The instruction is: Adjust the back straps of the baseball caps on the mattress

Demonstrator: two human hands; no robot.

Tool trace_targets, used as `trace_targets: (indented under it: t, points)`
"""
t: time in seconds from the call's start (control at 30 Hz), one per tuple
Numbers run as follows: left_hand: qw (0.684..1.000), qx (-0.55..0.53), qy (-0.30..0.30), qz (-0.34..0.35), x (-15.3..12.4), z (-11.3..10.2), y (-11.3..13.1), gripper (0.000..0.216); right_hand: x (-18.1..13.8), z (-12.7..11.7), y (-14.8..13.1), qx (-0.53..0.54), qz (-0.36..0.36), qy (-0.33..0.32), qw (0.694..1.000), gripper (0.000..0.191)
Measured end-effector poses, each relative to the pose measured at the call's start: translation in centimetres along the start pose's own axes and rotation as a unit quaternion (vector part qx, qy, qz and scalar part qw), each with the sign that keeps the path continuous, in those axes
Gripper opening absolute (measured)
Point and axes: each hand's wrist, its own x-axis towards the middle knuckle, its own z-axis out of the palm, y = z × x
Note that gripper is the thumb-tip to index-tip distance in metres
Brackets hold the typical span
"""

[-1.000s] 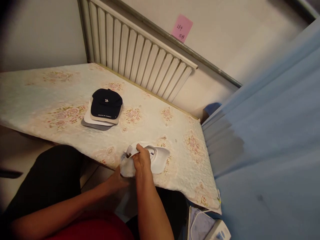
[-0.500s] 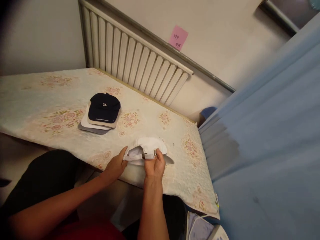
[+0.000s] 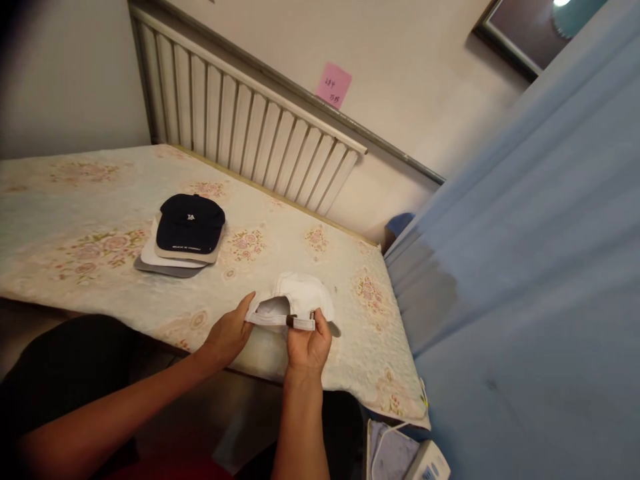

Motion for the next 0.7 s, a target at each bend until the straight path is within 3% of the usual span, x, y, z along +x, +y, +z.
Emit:
trace_targets:
  t: [0.53,0.6,0.7]
  points:
    - [0.998,0.062,-0.009,0.005,-0.4,-0.5,0.6,0.055,-1.3,1.1,0.4,0.02,0.018,-0.013,1.0,0.021]
    - [0.999,0.046,0.014,0.023,-0.6,-0.4,0.2,0.054,-1.5,1.2,0.6,0.016,0.037,-0.008,0.999,0.019]
    - [0.988,0.02,0.119,0.097,-1.0,0.1,-0.6,0.054,-1.5,1.3,0.8,0.007,0.05,0.001,0.999,0.014]
